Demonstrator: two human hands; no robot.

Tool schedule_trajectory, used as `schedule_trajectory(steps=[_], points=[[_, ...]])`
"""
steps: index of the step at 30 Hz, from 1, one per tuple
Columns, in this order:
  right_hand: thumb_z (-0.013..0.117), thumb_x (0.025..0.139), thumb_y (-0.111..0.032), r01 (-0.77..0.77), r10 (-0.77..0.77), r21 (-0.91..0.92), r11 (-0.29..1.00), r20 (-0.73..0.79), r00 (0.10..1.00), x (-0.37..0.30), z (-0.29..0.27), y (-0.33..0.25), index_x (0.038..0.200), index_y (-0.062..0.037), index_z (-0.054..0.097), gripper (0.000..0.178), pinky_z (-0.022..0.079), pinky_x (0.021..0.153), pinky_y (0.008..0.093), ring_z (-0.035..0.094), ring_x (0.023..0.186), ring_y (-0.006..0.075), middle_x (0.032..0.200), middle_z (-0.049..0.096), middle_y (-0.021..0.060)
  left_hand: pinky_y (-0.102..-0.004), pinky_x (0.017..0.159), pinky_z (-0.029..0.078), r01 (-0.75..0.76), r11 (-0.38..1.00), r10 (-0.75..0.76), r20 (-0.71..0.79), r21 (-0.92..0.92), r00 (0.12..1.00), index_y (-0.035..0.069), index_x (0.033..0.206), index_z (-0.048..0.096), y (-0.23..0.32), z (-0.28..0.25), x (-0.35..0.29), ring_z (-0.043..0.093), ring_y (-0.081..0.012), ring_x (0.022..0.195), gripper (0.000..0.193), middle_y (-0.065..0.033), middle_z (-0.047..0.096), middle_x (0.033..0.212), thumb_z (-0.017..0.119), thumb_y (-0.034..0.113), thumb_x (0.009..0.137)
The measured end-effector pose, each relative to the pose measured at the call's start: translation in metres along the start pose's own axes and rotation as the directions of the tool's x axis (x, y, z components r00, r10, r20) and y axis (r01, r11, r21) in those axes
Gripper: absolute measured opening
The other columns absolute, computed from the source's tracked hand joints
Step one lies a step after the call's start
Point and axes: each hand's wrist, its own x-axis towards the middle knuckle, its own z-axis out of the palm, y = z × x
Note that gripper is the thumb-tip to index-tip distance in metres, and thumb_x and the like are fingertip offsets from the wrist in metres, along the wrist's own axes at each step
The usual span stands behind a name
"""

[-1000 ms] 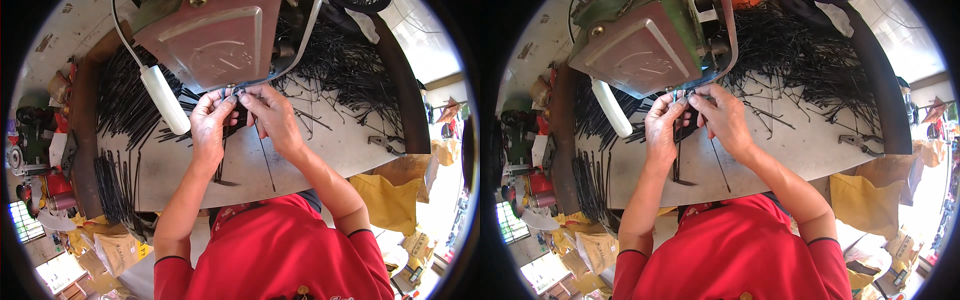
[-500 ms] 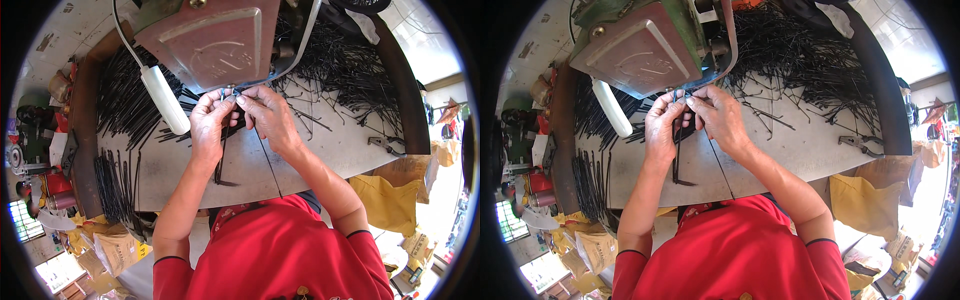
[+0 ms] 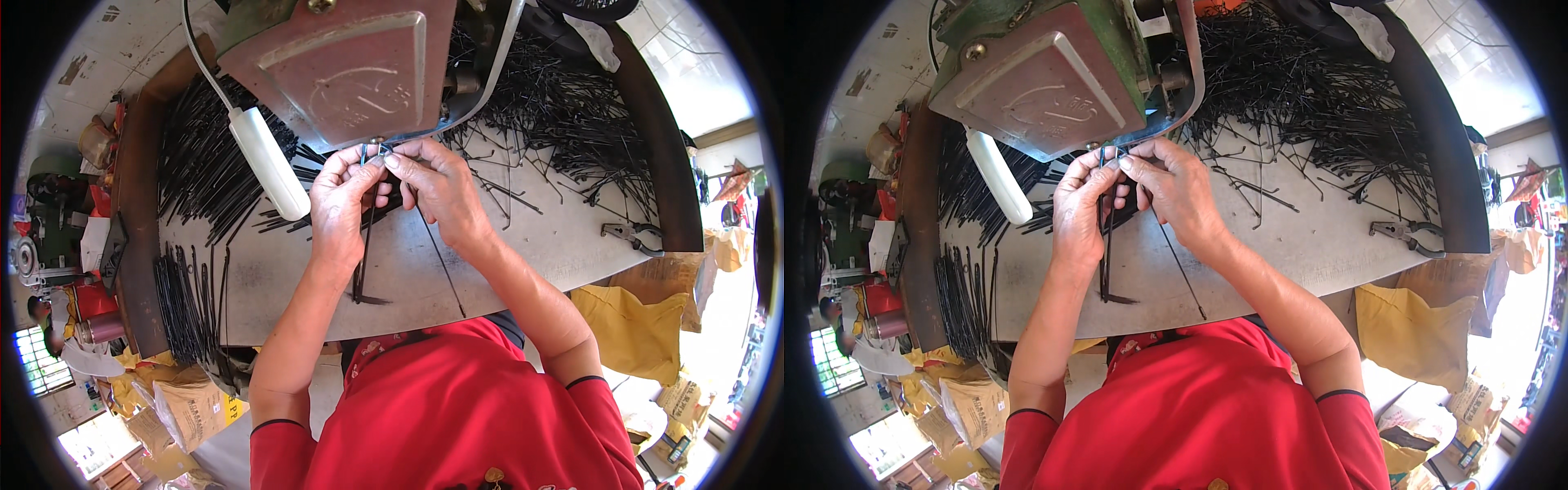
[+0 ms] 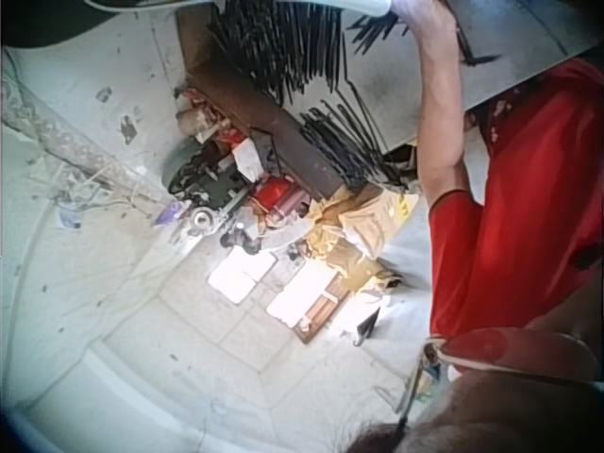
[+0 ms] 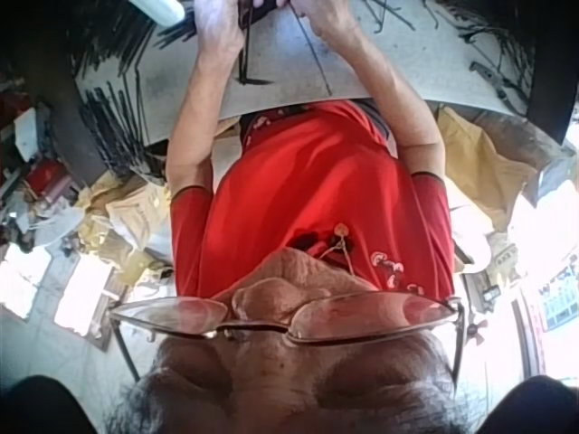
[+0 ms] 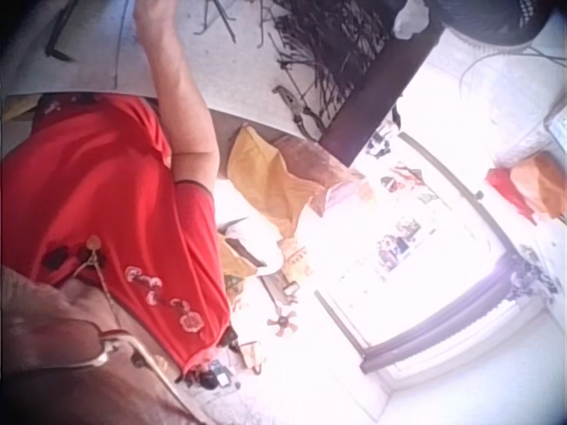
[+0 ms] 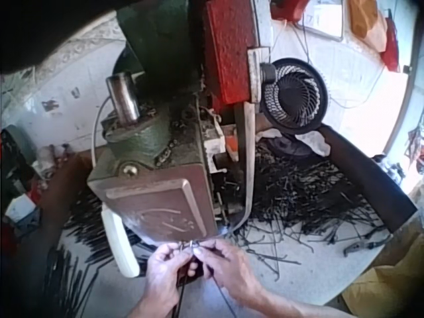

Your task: The person repeatedly picks up thin black metal rods from a pile on a workbench and uses a manual bending machine to bend them into a U-shape. The person handles the rods one by one, feeding them into the machine and removing the finished pieces.

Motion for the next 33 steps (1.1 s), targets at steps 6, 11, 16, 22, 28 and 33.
schedule_trajectory(steps=[6,11,16,22,28,33], points=[[0.061,0.089,-0.018,-0.039,0.043,-0.062,0.997,0.053,0.998,0.011,-0.009,0.003,0.094,0.0001,0.063,0.019,0.031,0.035,0.0222,0.045,0.041,0.0065,0.057,0.055,0.0026,-0.0212,0.057,0.047,0.051,0.983,-0.044,-0.042,0.177,0.998,0.002,0.097,0.062,0.014,0.000,0.005,0.059,-0.0096,0.063,0.015,-0.0028,0.063,0.078,0.066,0.007,0.084],[0.059,0.090,-0.024,-0.011,0.056,-0.339,0.941,0.121,0.991,0.016,-0.015,-0.011,0.091,-0.0007,0.064,0.024,0.034,0.036,0.0226,0.047,0.041,0.0073,0.055,0.056,0.0028,-0.0212,0.059,0.046,0.042,0.966,-0.038,-0.022,0.254,0.999,0.005,0.094,0.060,0.016,0.001,0.006,0.058,-0.0094,0.065,0.012,-0.0022,0.063,0.078,0.066,0.009,0.084],[0.059,0.091,-0.026,-0.109,0.129,-0.247,0.963,0.064,0.990,-0.004,-0.019,-0.003,0.096,-0.0001,0.062,0.027,0.034,0.035,0.0230,0.049,0.044,0.0078,0.063,0.059,0.0038,-0.0232,0.062,0.047,-0.015,0.991,0.020,-0.038,0.134,0.999,0.003,0.093,0.053,-0.006,0.000,-0.012,0.059,-0.0109,0.066,0.017,-0.0051,0.062,0.077,0.066,0.010,0.085],[0.055,0.093,-0.018,-0.073,0.077,-0.043,0.996,0.102,0.992,-0.020,-0.020,-0.001,0.102,0.0004,0.059,0.021,0.032,0.038,0.0200,0.050,0.051,0.0056,0.072,0.060,0.0026,-0.0231,0.059,0.046,-0.012,0.996,0.008,0.042,0.090,0.999,0.005,0.094,0.050,-0.009,0.004,-0.020,0.060,-0.0119,0.065,0.021,-0.0063,0.063,0.077,0.067,0.015,0.086],[0.054,0.093,-0.016,-0.077,0.080,-0.032,0.997,0.128,0.989,-0.021,-0.022,-0.002,0.102,-0.0006,0.060,0.020,0.030,0.037,0.0195,0.048,0.050,0.0049,0.071,0.059,0.0008,-0.0225,0.057,0.046,-0.015,0.994,0.003,0.105,0.112,0.994,0.007,0.091,0.048,-0.011,0.002,-0.012,0.060,-0.0119,0.063,0.021,-0.0067,0.064,0.076,0.067,0.016,0.086],[0.054,0.093,-0.017,-0.049,0.064,-0.105,0.993,0.150,0.987,-0.015,-0.028,-0.005,0.103,-0.0021,0.062,0.020,0.029,0.036,0.0194,0.046,0.048,0.0047,0.070,0.058,0.0007,-0.0202,0.055,0.043,-0.015,0.995,0.000,0.162,0.095,0.987,0.007,0.087,0.046,-0.010,0.001,-0.005,0.060,-0.0112,0.059,0.024,-0.0087,0.066,0.075,0.068,0.018,0.085]])
